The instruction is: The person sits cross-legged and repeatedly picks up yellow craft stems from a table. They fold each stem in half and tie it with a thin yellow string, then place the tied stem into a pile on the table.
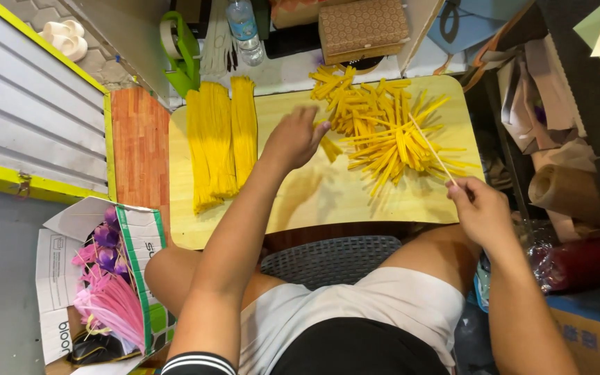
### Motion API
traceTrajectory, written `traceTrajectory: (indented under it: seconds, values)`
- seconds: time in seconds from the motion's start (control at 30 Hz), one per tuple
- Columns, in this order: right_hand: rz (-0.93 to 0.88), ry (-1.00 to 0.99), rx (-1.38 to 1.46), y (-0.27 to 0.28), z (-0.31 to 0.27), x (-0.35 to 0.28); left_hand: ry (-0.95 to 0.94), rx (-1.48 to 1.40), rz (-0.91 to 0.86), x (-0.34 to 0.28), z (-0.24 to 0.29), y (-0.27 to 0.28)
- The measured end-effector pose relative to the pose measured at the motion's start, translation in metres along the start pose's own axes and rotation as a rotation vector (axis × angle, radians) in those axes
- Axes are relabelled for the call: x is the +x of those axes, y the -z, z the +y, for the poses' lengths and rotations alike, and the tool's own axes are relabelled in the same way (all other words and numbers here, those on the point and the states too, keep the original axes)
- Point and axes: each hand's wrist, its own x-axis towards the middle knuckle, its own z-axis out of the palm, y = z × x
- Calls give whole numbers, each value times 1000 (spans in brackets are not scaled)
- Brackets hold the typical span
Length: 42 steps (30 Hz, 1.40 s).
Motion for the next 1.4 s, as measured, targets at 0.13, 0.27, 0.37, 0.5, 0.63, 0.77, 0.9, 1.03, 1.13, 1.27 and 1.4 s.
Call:
traceTrajectory:
  seconds: [0.13,0.27,0.37,0.5,0.63,0.77,0.9,1.03,1.13,1.27,1.4]
  values:
    - [118,231,20,-6,2,59,-2,52,45,-4,8,-18]
    - [140,232,-174,-11,3,129,-89,13,-27,-38,0,-46]
    - [36,243,-288,-7,-15,168,-16,-26,-90,-71,-15,-46]
    - [-75,294,-501,-22,-13,201,-20,-113,40,-119,-63,-59]
    - [-106,314,-578,-40,-3,220,84,-159,29,-153,-80,-46]
    - [-197,346,-614,-8,-48,194,12,-137,119,-165,-77,-30]
    - [-200,582,-670,25,-86,150,-230,10,427,-151,-33,-18]
    - [-248,601,-606,43,-133,90,-412,23,516,-131,46,-11]
    - [-90,932,-318,28,-130,66,-378,118,573,-115,67,-32]
    - [-73,848,122,11,-129,33,-310,78,601,-121,73,-45]
    - [-310,379,586,0,-125,1,-234,-75,618,-142,65,-50]
